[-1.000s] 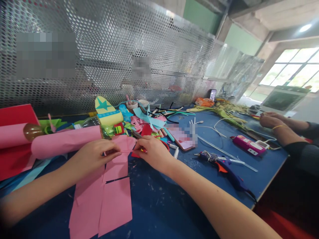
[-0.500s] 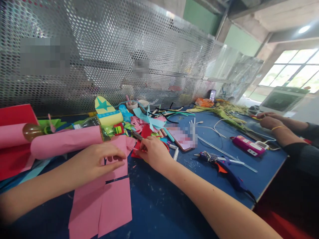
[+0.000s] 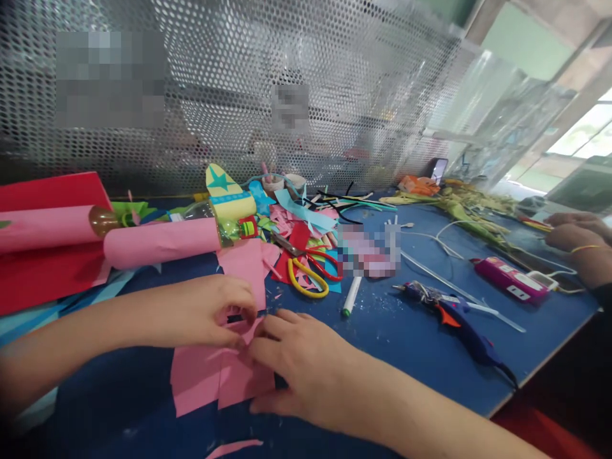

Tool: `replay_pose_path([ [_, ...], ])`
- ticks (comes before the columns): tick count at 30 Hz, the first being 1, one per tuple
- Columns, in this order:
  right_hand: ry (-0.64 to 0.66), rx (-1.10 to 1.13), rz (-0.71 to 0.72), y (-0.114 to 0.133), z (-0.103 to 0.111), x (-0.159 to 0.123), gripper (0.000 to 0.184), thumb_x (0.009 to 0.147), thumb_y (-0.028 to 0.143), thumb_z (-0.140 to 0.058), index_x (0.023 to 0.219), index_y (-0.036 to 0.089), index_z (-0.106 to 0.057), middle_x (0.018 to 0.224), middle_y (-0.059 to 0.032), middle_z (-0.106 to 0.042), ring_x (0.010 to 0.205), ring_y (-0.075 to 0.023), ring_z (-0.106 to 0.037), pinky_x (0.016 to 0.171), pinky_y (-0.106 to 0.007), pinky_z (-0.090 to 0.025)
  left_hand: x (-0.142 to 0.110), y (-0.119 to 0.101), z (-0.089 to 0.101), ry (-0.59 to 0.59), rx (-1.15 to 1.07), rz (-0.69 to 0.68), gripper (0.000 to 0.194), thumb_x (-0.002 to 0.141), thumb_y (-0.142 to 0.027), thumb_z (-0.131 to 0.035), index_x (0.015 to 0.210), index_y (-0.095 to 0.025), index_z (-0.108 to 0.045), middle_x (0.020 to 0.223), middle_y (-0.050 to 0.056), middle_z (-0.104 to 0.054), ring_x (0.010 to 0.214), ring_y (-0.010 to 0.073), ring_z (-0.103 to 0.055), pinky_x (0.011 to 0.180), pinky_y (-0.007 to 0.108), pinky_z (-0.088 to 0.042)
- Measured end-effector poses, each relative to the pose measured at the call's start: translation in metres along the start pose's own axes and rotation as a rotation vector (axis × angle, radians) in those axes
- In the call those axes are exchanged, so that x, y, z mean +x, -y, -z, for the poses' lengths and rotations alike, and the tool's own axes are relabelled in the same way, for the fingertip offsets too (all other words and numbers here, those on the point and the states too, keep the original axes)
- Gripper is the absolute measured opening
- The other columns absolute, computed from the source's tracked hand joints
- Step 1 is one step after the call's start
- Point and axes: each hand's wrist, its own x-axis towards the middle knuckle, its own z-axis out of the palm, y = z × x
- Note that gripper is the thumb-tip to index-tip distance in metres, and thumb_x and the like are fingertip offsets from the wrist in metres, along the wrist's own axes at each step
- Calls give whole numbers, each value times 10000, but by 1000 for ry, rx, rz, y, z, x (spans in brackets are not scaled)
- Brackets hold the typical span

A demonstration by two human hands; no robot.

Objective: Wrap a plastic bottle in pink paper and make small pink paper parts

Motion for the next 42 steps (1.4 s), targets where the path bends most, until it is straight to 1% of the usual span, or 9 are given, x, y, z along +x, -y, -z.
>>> replay_pose_path([
  [6, -84, -152, 116, 1, -17, -16, 169, 978, 168, -457, 1009, 168, -624, 972, -56, -679, 903, -176, -612, 811, -303, -484, 0, -5, -8, -42, 6, 26, 135, 719, -133, -663, 837, -190, -695, 871, 15, -655, 804, 186, -602, 668, 258, -420],
  [10, -135, -127, 80, 2, -21, -24, 228, 964, 371, -506, 1053, 186, -607, 980, -43, -684, 895, -185, -620, 784, -312, -481, 4, -1, -16, -68, -94, -18, 315, 713, -34, -530, 917, -221, -682, 900, 4, -668, 800, 171, -609, 675, 250, -440],
  [14, -189, -117, 37, 5, -24, -31, 352, 891, 510, -571, 1052, 199, -610, 965, -40, -694, 878, -206, -635, 752, -334, -489, 12, 1, -22, -109, -370, 20, 291, 718, -74, -506, 925, -216, -653, 823, -9, -668, 714, 157, -605, 617, 241, -448],
  [20, -271, -173, 13, 6, -19, -38, 146, 975, 243, -495, 1054, 212, -613, 941, -23, -710, 845, -156, -650, 777, -287, -492, 24, 8, -28, -167, -785, 82, 151, 696, -219, -631, 844, -190, -617, 802, -8, -630, 761, 152, -612, 703, 268, -489],
  [23, -344, -232, 61, 7, -15, -41, 213, 960, 353, -522, 1087, 215, -623, 982, -24, -729, 838, -167, -660, 757, -301, -508, 24, 5, -27, -197, -827, 158, 159, 688, -262, -652, 821, -179, -621, 808, 0, -630, 783, 157, -613, 740, 286, -490],
  [29, -386, -345, 123, 14, -9, -47, 365, 1011, 136, -316, 972, 186, -676, 893, -17, -762, 774, -149, -673, 692, -301, -517, 25, -3, -30, -264, -752, 140, 107, 731, -261, -609, 798, -181, -631, 804, 5, -674, 735, 157, -627, 718, 290, -500],
  [35, -345, -171, -3, 1, -21, -57, 246, 1000, 172, -383, 1052, 182, -624, 959, -43, -727, 860, -174, -648, 774, -314, -503, 22, -6, -28, -543, -297, 16, 132, 824, -181, -533, 835, -196, -663, 883, 16, -681, 795, 168, -635, 742, 296, -486],
  [38, -387, -73, -63, -5, -31, -61, 139, 967, 191, -496, 1003, 215, -628, 929, -19, -724, 853, -164, -643, 764, -304, -503, 12, -20, -34, -375, -201, -85, 72, 783, -176, -653, 838, -219, -667, 809, -23, -667, 751, 158, -624, 702, 274, -474],
  [42, -445, 78, -145, -5, -38, -60, 100, 937, 187, -549, 942, 232, -638, 888, -10, -723, 815, -166, -639, 759, -311, -513, -2, -34, -55, -179, -149, -126, 217, 686, -231, -810, 841, -209, -660, 918, -2, -669, 869, 203, -625, 754, 302, -479],
])
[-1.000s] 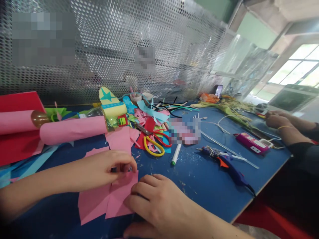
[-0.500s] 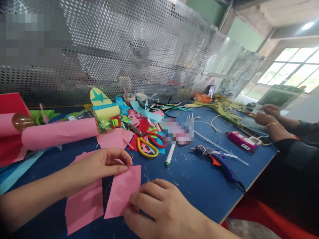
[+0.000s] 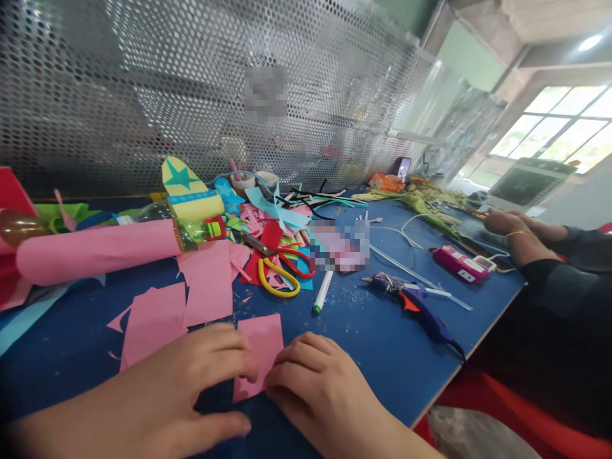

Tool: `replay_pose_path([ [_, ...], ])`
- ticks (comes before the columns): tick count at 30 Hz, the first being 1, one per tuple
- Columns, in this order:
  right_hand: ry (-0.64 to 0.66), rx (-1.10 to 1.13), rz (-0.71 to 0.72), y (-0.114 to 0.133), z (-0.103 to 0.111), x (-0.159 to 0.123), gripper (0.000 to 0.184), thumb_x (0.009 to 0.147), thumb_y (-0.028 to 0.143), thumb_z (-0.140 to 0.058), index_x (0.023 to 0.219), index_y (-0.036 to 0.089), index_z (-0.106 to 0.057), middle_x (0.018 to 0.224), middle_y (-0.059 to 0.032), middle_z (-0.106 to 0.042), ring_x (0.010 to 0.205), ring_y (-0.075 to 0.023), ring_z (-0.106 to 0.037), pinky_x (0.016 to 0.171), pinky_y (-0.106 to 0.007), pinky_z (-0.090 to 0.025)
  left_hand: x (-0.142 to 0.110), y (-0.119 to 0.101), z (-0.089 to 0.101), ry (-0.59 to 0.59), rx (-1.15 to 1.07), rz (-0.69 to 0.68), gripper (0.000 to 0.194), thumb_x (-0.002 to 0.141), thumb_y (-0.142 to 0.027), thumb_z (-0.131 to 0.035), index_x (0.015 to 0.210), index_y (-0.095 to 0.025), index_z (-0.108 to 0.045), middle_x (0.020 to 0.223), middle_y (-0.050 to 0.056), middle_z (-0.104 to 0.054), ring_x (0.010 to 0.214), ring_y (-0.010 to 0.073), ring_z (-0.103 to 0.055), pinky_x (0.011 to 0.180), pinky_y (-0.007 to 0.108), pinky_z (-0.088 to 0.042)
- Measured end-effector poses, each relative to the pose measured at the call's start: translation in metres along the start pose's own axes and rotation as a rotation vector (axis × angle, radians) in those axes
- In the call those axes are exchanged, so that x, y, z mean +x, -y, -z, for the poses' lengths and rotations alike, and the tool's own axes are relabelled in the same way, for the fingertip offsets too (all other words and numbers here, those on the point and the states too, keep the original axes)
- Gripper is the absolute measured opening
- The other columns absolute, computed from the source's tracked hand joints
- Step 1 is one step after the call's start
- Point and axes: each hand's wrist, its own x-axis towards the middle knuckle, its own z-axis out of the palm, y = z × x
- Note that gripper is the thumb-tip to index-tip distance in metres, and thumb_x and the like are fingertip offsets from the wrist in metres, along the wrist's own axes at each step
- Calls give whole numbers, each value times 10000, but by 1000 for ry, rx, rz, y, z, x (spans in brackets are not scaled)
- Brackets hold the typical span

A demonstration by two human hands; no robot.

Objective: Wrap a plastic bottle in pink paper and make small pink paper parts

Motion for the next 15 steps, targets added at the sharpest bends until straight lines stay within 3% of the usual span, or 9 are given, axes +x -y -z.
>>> replay_pose_path([
  [4, -38, 69, -96, 3, 0, 3, 89, 903, 154, -584, 880, 217, -642, 838, -17, -703, 763, -158, -626, 722, -299, -520, -8, 5, -22, -77, 83, -68, 66, 835, -136, -648, 868, -192, -638, 914, 19, -652, 861, 204, -608, 730, 312, -477],
  [9, -24, 87, -110, 3, 2, 5, 45, 898, 184, -614, 872, 207, -642, 817, -11, -694, 748, -149, -617, 696, -275, -516, -10, 15, -35, -169, 111, -181, 204, 961, -124, -430, 869, -189, -600, 853, 18, -645, 825, 188, -587, 741, 305, -478],
  [15, 10, 64, -84, 0, 1, 5, 29, 891, 189, -625, 911, 206, -637, 856, -14, -698, 784, -167, -616, 725, -300, -508, -11, 16, -34, -207, 106, -187, 170, 957, -119, -430, 892, -193, -568, 854, 10, -625, 803, 180, -578, 713, 297, -465],
])
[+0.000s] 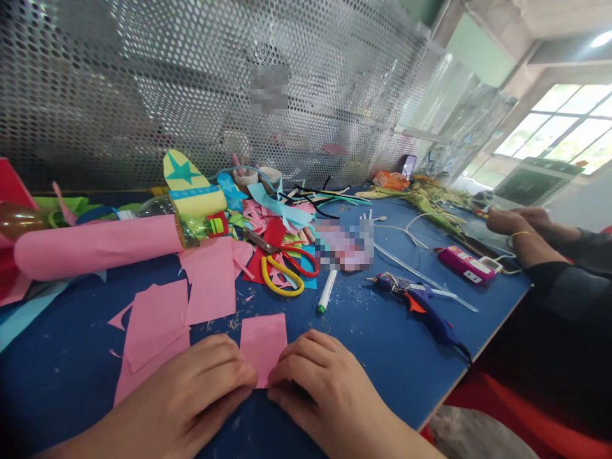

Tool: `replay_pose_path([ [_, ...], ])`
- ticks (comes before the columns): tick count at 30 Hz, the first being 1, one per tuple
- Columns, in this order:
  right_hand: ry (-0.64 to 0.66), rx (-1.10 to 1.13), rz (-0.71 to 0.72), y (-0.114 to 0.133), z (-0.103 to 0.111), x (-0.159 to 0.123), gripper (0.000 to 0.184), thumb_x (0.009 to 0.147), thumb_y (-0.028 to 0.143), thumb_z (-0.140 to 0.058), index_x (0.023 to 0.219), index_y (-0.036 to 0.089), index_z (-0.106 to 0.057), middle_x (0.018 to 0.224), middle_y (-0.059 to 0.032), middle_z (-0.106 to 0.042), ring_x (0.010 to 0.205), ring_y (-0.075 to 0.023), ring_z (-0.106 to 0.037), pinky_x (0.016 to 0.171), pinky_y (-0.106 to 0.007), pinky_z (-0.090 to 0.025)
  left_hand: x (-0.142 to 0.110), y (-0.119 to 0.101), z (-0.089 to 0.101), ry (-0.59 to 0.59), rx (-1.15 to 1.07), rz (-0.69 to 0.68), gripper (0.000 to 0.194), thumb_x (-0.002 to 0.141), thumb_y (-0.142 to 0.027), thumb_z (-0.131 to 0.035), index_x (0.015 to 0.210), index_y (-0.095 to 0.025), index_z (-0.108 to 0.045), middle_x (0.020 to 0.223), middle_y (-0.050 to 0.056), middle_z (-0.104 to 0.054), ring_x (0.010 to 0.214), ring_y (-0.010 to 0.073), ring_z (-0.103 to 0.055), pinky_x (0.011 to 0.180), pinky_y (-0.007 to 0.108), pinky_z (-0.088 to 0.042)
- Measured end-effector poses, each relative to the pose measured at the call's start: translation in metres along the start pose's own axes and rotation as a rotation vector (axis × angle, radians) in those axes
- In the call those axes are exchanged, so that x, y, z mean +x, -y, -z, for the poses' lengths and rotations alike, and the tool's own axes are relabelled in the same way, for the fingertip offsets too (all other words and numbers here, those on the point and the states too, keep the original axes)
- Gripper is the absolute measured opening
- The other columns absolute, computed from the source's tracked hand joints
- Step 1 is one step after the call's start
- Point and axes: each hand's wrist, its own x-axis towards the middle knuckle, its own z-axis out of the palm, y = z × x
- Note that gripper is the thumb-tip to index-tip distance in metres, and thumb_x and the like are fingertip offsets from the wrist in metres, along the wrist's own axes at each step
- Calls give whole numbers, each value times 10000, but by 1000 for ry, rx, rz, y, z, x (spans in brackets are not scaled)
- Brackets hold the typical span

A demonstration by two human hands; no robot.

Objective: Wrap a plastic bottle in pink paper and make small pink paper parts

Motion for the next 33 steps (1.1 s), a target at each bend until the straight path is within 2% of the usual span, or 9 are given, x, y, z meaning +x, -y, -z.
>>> replay_pose_path([
  [4, -3, 14, -32, 3, 1, 2, 71, 892, 162, -612, 854, 204, -654, 828, -14, -685, 759, -156, -608, 703, -284, -499, -2, 2, -1, 41, 15, -14, 196, 964, -158, -414, 880, -203, -584, 848, 27, -605, 779, 193, -559, 658, 302, -454],
  [8, -25, 19, -104, 5, 2, 6, 89, 828, 139, -685, 780, 207, -653, 773, 6, -660, 730, -142, -595, 668, -263, -478, -4, 5, -5, -11, 74, -97, 256, 968, -180, -365, 885, -208, -606, 803, 39, -581, 719, 197, -524, 581, 293, -431],
  [12, 47, 19, -238, 8, 6, 9, 137, 790, 106, -713, 767, 206, -621, 739, 30, -646, 727, -138, -592, 662, -253, -461, 0, 0, 2, 68, 119, -83, 325, 996, -161, -331, 863, -186, -627, 808, 30, -613, 756, 178, -555, 671, 280, -484],
  [15, 106, 22, -302, 12, 10, 9, 170, 815, 46, -653, 817, 206, -594, 778, 29, -639, 754, -137, -586, 669, -244, -453, 4, -5, 8, 86, 156, -53, 353, 995, -114, -325, 858, -171, -645, 795, 21, -626, 764, 166, -582, 706, 270, -507],
  [19, 145, 53, -213, 13, 15, 6, 147, 903, 78, -563, 846, 213, -570, 818, 19, -631, 793, -138, -578, 712, -251, -448, 5, -7, 9, 71, 94, 8, 228, 941, -88, -462, 862, -165, -661, 820, 20, -643, 802, 181, -609, 713, 281, -533],
  [23, 132, 21, -203, 9, 14, 5, 126, 921, 98, -548, 884, 218, -563, 842, 13, -627, 812, -148, -570, 727, -267, -450, 4, -6, 7, 79, 85, 41, 132, 886, -87, -566, 850, -167, -664, 824, 15, -650, 809, 187, -617, 714, 286, -545],
  [26, 126, -21, -158, 8, 12, 5, 111, 934, 114, -531, 915, 217, -571, 870, 4, -630, 825, -156, -565, 748, -282, -460, 5, -6, 5, 68, 96, 49, 123, 871, -80, -581, 861, -172, -662, 837, 12, -653, 816, 185, -619, 712, 282, -545],
  [31, 167, -150, 23, 7, 13, 2, 142, 977, 205, -473, 1029, 219, -604, 997, -39, -636, 888, -178, -582, 801, -319, -479, 6, -5, 3, 49, 106, 35, 173, 850, -17, -563, 802, -163, -642, 807, 5, -652, 775, 168, -628, 698, 265, -542],
  [33, 158, -224, 91, 7, 14, 1, 174, 983, 204, -454, 1046, 226, -614, 1018, -41, -642, 880, -182, -590, 770, -322, -480, 6, -5, 2, 37, 118, 6, 183, 858, -18, -552, 796, -166, -638, 789, -2, -651, 758, 163, -628, 686, 258, -539],
])
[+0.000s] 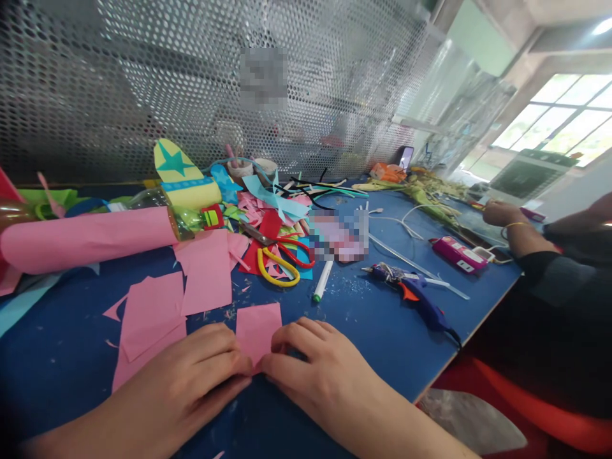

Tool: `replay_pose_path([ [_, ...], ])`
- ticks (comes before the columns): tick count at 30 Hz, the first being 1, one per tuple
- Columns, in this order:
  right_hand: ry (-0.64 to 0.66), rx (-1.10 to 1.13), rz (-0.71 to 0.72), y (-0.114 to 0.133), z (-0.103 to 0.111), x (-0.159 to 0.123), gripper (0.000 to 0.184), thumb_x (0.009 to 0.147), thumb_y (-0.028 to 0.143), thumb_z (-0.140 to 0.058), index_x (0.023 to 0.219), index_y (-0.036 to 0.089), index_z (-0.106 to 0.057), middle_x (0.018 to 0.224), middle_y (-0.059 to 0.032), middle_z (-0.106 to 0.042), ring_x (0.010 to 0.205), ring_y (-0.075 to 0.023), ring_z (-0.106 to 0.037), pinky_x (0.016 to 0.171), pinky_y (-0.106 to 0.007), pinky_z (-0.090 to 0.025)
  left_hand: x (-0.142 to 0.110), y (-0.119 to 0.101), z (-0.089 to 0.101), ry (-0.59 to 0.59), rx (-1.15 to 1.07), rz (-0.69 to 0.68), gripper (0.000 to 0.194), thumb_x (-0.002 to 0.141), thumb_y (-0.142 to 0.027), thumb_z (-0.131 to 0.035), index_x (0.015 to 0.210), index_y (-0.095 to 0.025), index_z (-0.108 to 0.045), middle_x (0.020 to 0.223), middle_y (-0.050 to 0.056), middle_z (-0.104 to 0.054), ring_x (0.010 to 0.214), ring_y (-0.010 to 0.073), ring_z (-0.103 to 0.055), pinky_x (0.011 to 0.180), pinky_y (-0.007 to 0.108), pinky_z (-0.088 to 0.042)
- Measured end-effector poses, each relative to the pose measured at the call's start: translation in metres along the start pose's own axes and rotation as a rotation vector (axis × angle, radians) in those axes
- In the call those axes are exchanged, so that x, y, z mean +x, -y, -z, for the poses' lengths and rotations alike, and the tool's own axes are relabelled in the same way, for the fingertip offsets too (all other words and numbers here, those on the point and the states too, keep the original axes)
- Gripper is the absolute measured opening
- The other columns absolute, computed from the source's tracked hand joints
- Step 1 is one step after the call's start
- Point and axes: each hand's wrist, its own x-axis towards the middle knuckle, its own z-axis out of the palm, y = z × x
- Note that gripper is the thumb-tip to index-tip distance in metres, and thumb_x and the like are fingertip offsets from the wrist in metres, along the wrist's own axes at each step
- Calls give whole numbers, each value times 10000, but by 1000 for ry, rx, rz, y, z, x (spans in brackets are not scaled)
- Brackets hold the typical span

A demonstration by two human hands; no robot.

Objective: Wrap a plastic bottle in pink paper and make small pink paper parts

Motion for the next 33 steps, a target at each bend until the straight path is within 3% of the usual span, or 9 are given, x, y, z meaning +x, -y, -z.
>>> replay_pose_path([
  [6, -45, 7, 24, -2, -2, 1, 191, 995, 205, -426, 989, 199, -617, 914, -28, -683, 812, -179, -592, 726, -312, -472, -2, 2, 1, -21, 34, -16, 212, 930, -88, -483, 815, -175, -639, 804, 4, -656, 761, 156, -623, 682, 241, -534],
  [11, -45, 116, -47, -4, -3, 2, 161, 991, 203, -439, 987, 209, -600, 876, -24, -662, 794, -169, -572, 739, -306, -466, -3, 5, 1, -12, 86, -43, 282, 982, -155, -409, 807, -176, -629, 779, 10, -638, 749, 155, -607, 679, 247, -526],
  [16, 2, 231, -170, -4, 0, 2, 122, 961, 135, -461, 957, 210, -558, 891, -19, -623, 823, -157, -566, 749, -288, -468, -7, 6, 0, -94, 160, -174, 345, 997, -125, -327, 842, -173, -631, 772, 14, -635, 730, 159, -583, 670, 268, -506],
  [20, 8, 267, -201, -5, 1, 0, 108, 963, 143, -464, 956, 221, -539, 891, -8, -601, 831, -148, -557, 746, -280, -466, -4, 3, 2, -68, 196, -144, 394, 1003, -124, -297, 815, -168, -641, 746, 10, -636, 725, 161, -582, 699, 282, -514],
  [26, 38, 151, -49, -6, 4, -1, 195, 981, 187, -456, 1097, 236, -605, 1057, -56, -603, 966, -172, -561, 846, -321, -485, 1, 0, 5, -36, 147, -99, 431, 1003, -111, -272, 774, -157, -634, 729, 18, -633, 708, 151, -591, 670, 259, -526],
  [33, -56, -78, 74, -5, 3, 0, 172, 986, 227, -471, 986, 210, -642, 966, -40, -665, 894, -166, -600, 768, -309, -484, 0, -1, 3, -39, 128, -88, 373, 991, -108, -321, 760, -166, -609, 737, 14, -640, 694, 144, -603, 651, 247, -520],
])
